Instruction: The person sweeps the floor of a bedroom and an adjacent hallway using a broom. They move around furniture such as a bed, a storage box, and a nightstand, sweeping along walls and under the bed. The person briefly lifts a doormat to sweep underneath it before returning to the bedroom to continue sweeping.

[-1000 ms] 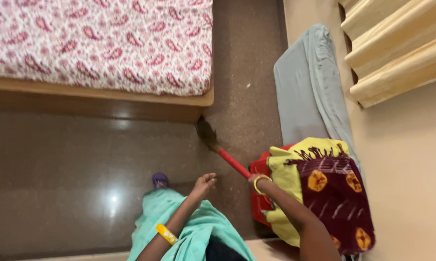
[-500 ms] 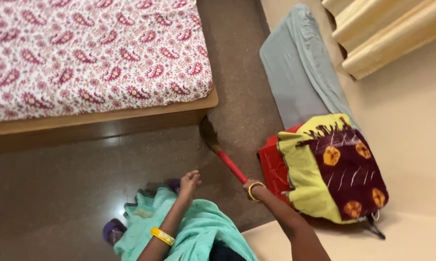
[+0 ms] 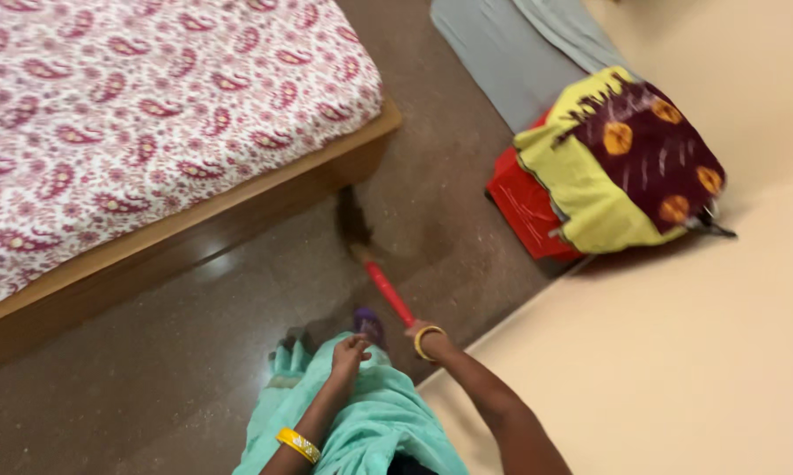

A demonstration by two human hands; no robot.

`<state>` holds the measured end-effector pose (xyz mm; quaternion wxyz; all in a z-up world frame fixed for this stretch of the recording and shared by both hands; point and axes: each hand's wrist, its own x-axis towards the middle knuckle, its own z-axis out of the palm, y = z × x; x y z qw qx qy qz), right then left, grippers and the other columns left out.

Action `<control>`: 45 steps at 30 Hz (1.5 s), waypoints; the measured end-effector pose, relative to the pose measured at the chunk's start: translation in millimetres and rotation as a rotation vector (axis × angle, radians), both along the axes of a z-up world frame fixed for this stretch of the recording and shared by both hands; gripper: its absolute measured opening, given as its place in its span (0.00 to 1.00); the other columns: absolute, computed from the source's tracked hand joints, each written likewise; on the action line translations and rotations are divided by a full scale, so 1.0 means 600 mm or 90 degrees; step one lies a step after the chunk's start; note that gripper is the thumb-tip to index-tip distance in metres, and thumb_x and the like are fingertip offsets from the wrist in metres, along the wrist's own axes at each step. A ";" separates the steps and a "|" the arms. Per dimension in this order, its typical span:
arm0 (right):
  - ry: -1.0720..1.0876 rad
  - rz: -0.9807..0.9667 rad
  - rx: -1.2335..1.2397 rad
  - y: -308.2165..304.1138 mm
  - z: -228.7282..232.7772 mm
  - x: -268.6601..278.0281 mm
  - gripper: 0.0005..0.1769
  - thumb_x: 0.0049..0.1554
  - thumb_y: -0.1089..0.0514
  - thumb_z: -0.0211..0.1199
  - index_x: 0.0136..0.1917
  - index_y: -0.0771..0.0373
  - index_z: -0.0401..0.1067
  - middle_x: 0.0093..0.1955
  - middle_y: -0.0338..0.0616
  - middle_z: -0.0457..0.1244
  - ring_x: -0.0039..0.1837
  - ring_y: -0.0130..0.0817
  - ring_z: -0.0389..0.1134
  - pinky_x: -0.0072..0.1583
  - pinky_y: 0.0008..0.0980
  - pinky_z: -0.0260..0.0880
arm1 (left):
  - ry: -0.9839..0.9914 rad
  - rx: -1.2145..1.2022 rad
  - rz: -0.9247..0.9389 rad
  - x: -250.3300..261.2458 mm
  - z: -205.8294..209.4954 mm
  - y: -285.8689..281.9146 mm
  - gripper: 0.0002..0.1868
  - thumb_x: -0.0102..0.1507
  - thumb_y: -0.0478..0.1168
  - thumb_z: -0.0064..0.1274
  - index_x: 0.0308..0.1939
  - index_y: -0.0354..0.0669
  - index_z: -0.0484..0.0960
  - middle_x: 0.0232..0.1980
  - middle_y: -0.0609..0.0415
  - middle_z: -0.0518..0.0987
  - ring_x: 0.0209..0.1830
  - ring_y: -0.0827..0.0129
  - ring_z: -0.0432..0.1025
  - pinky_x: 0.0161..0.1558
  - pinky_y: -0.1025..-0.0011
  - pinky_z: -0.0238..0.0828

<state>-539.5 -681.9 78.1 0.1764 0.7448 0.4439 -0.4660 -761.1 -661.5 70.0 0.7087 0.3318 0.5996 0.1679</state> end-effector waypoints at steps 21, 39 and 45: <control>-0.103 -0.050 0.125 -0.143 0.113 0.048 0.26 0.49 0.66 0.60 0.63 0.66 0.66 0.56 0.66 0.67 0.60 0.61 0.70 0.59 0.50 0.72 | -0.069 0.080 -0.022 0.067 0.008 -0.045 0.17 0.66 0.37 0.51 0.57 0.37 0.83 0.41 0.55 0.85 0.29 0.71 0.74 0.36 0.71 0.71; -0.035 0.088 0.039 -0.079 0.030 -0.214 0.24 0.45 0.61 0.72 0.56 0.66 0.74 0.56 0.64 0.68 0.60 0.56 0.71 0.56 0.48 0.74 | -0.126 0.046 -0.046 -0.050 0.001 -0.068 0.17 0.63 0.39 0.52 0.53 0.39 0.84 0.39 0.54 0.85 0.34 0.71 0.78 0.35 0.70 0.73; -0.005 -0.012 0.114 -0.117 0.014 -0.385 0.21 0.52 0.60 0.63 0.60 0.63 0.71 0.54 0.62 0.68 0.56 0.57 0.72 0.53 0.51 0.75 | -0.002 -0.064 -0.133 -0.298 -0.018 -0.073 0.20 0.64 0.45 0.50 0.60 0.49 0.80 0.45 0.57 0.83 0.35 0.71 0.75 0.24 0.67 0.61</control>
